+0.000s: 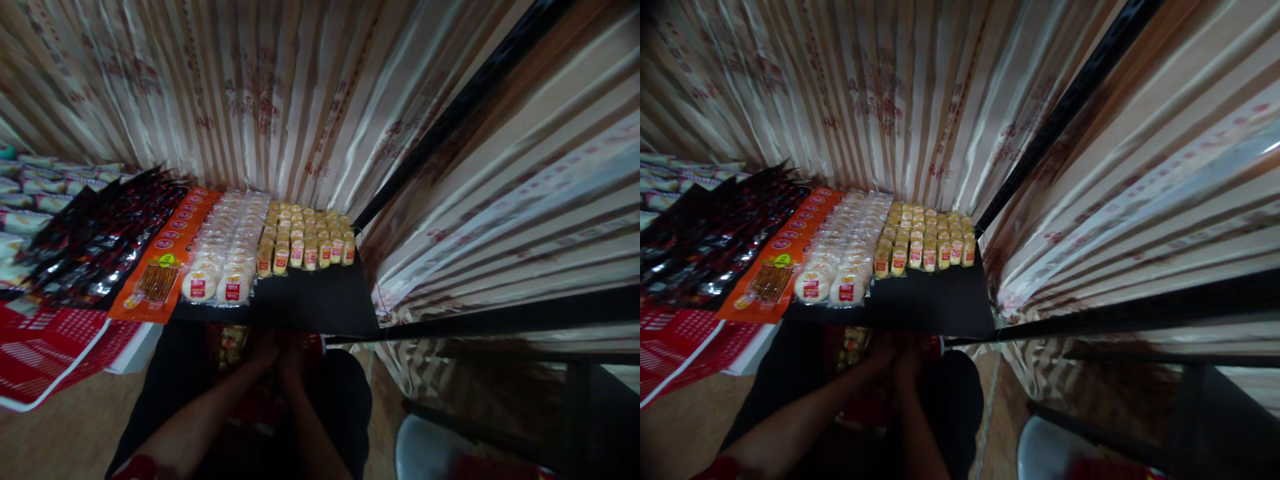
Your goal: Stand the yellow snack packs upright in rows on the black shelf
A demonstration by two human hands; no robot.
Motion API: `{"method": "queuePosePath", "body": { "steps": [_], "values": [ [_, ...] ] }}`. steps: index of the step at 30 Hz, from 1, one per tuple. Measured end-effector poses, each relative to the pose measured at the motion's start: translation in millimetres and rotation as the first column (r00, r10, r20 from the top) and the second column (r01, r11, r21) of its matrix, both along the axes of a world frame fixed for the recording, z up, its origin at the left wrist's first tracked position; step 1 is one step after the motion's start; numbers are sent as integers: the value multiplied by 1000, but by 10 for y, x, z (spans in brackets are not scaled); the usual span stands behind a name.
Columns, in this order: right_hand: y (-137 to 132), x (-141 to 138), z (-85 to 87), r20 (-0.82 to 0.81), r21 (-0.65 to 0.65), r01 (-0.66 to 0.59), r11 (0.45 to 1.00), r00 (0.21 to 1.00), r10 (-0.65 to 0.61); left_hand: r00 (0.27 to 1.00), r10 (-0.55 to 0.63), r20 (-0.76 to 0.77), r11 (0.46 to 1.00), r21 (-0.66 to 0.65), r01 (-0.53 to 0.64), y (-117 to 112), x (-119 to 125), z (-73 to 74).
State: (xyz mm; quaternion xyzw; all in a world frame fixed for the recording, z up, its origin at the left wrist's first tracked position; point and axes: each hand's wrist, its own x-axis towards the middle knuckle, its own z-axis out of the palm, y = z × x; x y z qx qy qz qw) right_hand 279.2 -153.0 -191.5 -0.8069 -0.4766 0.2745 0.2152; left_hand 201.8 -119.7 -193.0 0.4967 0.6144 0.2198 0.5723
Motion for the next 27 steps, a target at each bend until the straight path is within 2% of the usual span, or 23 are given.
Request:
{"method": "queuePosePath", "body": {
  "steps": [6,10,13,16,19,21,23,25,27],
  "values": [
    [-77,-2,74,-123,198,2,980,992,23,997,22,72,1000,11,-23,-54,-157,160],
    [-100,8,249,-185,240,-71,968,976,117,990,68,122,998,8,-70,-130,-240,303],
    [-122,2,376,-215,250,-45,967,971,100,967,156,200,988,-47,-149,-196,-319,414],
    [-177,-2,443,-237,293,13,956,970,60,903,303,305,952,-147,-269,-286,-399,512],
    [-254,4,454,-246,339,81,937,969,5,844,367,390,927,-229,-297,-396,-435,590],
    [-296,6,453,-294,341,147,929,955,-43,772,452,447,879,-370,-300,-465,-428,642],
    [-321,1,465,-387,297,193,935,920,-66,696,552,459,804,-514,-299,-522,-407,704],
    [-329,-14,505,-474,254,207,945,878,-65,645,614,455,755,-577,-311,-563,-380,779],
    [-328,-36,574,-523,245,212,946,851,-55,598,640,482,741,-592,-316,-591,-354,851]
  ]
}}
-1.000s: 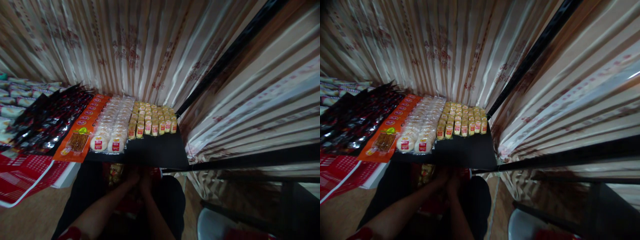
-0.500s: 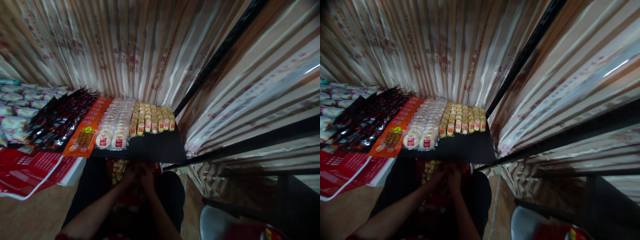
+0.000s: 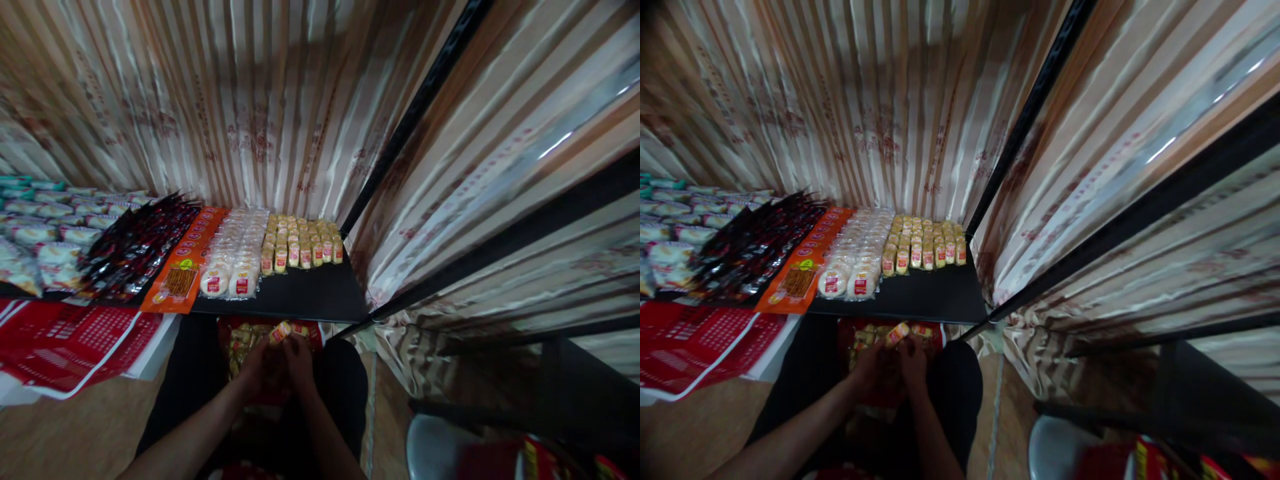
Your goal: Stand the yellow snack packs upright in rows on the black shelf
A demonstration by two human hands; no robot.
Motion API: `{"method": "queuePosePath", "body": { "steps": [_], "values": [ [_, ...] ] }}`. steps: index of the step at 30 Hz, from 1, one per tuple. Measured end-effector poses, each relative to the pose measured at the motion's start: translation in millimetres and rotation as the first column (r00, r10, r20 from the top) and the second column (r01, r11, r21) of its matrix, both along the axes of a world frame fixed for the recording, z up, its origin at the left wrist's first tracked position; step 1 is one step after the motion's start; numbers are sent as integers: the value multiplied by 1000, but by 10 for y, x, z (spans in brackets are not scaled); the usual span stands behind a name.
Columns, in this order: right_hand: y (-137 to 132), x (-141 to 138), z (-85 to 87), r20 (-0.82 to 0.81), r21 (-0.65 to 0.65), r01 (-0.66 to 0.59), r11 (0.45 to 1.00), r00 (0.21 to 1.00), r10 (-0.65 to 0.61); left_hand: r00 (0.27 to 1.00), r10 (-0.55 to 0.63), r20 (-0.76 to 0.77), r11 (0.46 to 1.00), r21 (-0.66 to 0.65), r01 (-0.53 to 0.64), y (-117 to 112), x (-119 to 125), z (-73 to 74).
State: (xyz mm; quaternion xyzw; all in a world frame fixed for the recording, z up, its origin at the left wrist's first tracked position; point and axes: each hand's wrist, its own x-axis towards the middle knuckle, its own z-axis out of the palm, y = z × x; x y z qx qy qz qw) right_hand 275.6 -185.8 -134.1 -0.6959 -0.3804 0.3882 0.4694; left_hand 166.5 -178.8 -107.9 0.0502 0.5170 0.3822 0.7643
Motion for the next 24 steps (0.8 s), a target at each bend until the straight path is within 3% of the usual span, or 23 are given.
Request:
{"method": "queuePosePath", "body": {
  "steps": [3,6,12,15,17,20,24],
  "values": [
    [-6,-32,127,-50,24,-10,1000,999,11,994,-16,108,1000,26,13,-20,31,56],
    [-32,-47,215,-95,4,-18,1000,995,18,987,-54,154,998,38,49,-34,41,10],
    [-122,-30,151,16,-53,16,998,1000,-16,989,-142,35,983,123,137,-143,38,-210],
    [-173,-7,120,85,-17,37,999,996,-35,985,-172,-17,967,185,172,-169,49,-230],
    [-178,24,151,89,36,26,999,996,-29,980,-187,-74,947,251,200,-136,59,-180],
    [-95,106,269,91,98,-25,995,996,16,931,-196,-308,879,364,306,-12,81,-28],
    [183,252,461,105,138,-118,983,989,105,838,-91,-539,819,438,371,199,141,187]
  ]
}}
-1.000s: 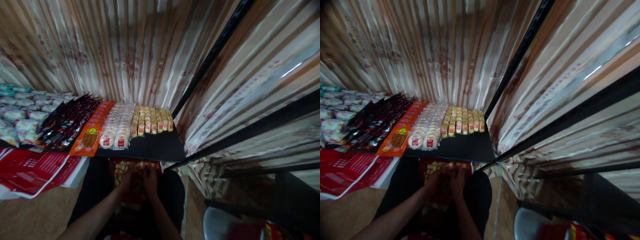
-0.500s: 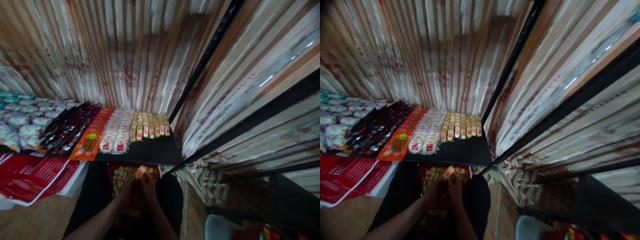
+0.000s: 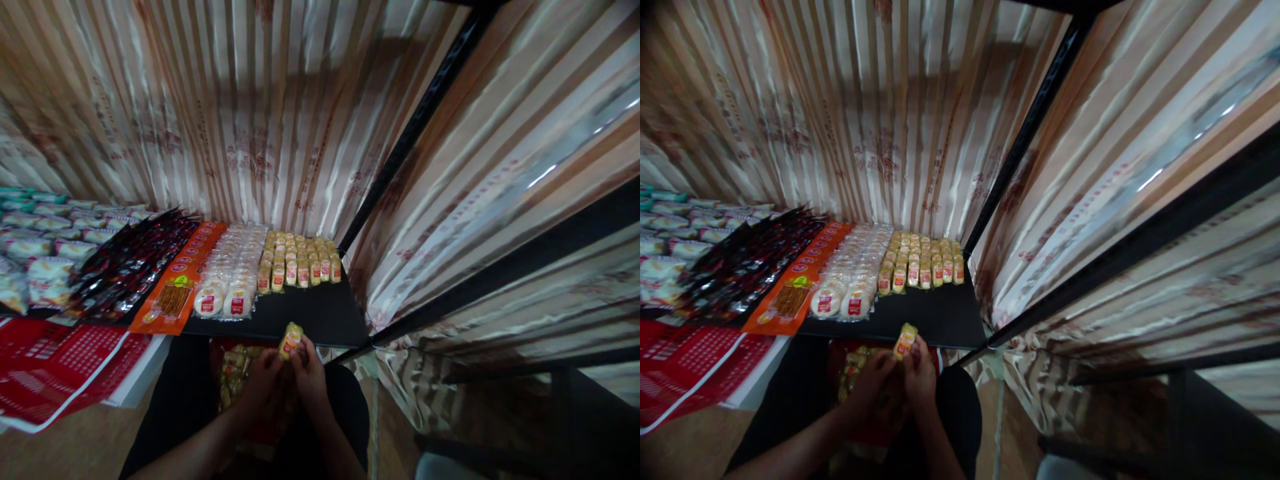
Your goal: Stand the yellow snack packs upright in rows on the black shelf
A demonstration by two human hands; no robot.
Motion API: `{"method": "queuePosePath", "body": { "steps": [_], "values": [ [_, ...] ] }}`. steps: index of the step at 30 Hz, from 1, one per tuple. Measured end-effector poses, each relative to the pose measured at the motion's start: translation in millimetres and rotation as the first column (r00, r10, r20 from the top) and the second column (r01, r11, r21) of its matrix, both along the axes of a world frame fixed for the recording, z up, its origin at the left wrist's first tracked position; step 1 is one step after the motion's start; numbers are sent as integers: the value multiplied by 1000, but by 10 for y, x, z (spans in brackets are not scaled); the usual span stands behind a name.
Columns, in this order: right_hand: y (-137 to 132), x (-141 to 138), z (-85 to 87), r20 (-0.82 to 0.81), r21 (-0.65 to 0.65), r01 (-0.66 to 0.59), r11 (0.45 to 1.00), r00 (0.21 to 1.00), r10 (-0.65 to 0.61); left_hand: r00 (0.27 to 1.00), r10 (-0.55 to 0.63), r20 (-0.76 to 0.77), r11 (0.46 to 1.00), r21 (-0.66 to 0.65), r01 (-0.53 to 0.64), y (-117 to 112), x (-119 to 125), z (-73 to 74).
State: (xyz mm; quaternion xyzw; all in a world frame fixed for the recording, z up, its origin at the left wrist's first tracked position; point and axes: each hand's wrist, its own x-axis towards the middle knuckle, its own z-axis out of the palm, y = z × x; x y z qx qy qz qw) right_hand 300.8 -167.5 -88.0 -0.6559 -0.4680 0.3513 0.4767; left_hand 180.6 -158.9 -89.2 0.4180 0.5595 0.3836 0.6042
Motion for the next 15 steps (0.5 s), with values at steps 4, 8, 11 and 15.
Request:
{"method": "queuePosePath", "body": {
  "steps": [4,8,11,15],
  "values": [
    [354,128,107,16,38,-12,999,1000,11,985,104,-140,987,136,-85,185,108,124],
    [696,207,127,126,90,39,995,991,-50,982,104,-155,957,285,-56,412,253,208],
    [928,230,146,252,83,76,994,963,-95,985,74,-153,947,321,-22,606,353,238],
    [1186,231,185,349,96,68,993,932,-97,986,63,-155,946,325,-9,817,437,207]
  ]
}}
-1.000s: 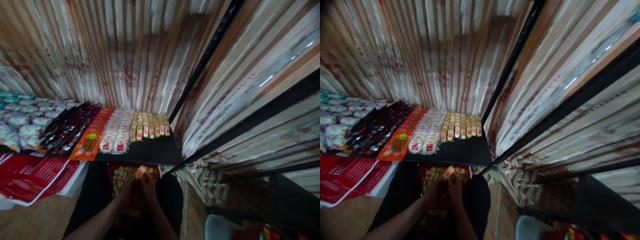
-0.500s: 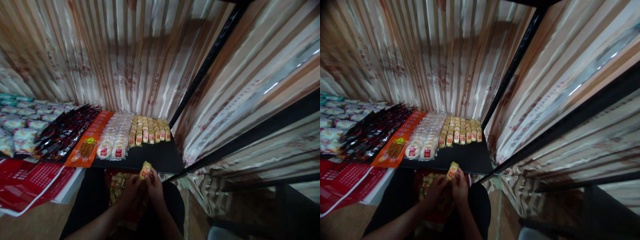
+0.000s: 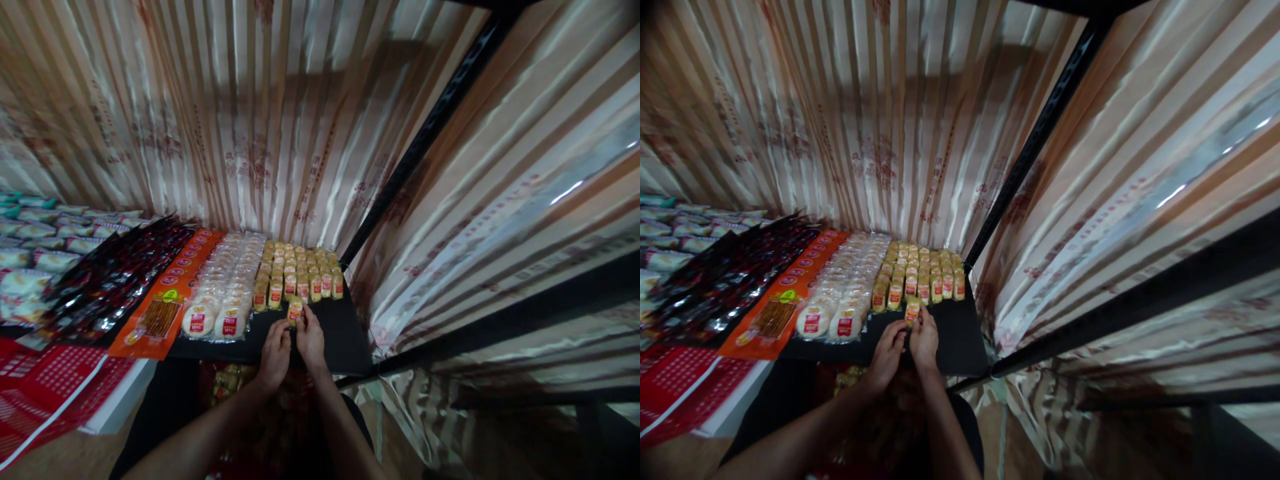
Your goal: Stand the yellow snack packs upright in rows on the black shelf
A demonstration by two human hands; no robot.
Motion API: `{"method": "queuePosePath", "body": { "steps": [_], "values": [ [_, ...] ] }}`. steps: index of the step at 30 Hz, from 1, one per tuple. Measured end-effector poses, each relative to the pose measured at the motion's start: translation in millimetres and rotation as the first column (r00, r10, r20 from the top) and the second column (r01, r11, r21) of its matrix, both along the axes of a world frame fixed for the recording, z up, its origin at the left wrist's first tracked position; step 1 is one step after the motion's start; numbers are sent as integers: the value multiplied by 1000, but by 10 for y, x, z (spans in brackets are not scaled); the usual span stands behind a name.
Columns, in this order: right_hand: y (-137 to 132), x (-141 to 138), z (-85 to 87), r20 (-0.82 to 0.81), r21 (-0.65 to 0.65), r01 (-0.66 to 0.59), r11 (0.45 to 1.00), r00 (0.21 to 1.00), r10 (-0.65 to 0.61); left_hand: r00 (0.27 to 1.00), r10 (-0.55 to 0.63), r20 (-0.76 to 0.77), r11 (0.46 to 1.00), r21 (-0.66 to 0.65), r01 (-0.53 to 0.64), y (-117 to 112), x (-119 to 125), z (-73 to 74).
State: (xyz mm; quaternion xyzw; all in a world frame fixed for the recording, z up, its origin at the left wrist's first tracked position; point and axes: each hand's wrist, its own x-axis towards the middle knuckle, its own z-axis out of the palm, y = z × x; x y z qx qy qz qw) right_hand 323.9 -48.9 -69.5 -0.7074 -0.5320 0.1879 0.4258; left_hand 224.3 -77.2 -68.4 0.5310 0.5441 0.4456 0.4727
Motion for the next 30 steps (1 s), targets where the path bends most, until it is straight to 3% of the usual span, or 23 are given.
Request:
{"method": "queuePosePath", "body": {
  "steps": [9,20,30],
  "values": [
    [288,-93,-19,-29,62,-29,998,999,31,996,25,-88,994,107,-15,246,31,-46],
    [239,-148,-187,93,204,14,979,995,-33,994,32,-107,988,153,-16,276,36,-149],
    [282,-103,-274,48,140,-32,990,999,26,989,-5,-145,984,175,31,255,29,-155]
  ]
}}
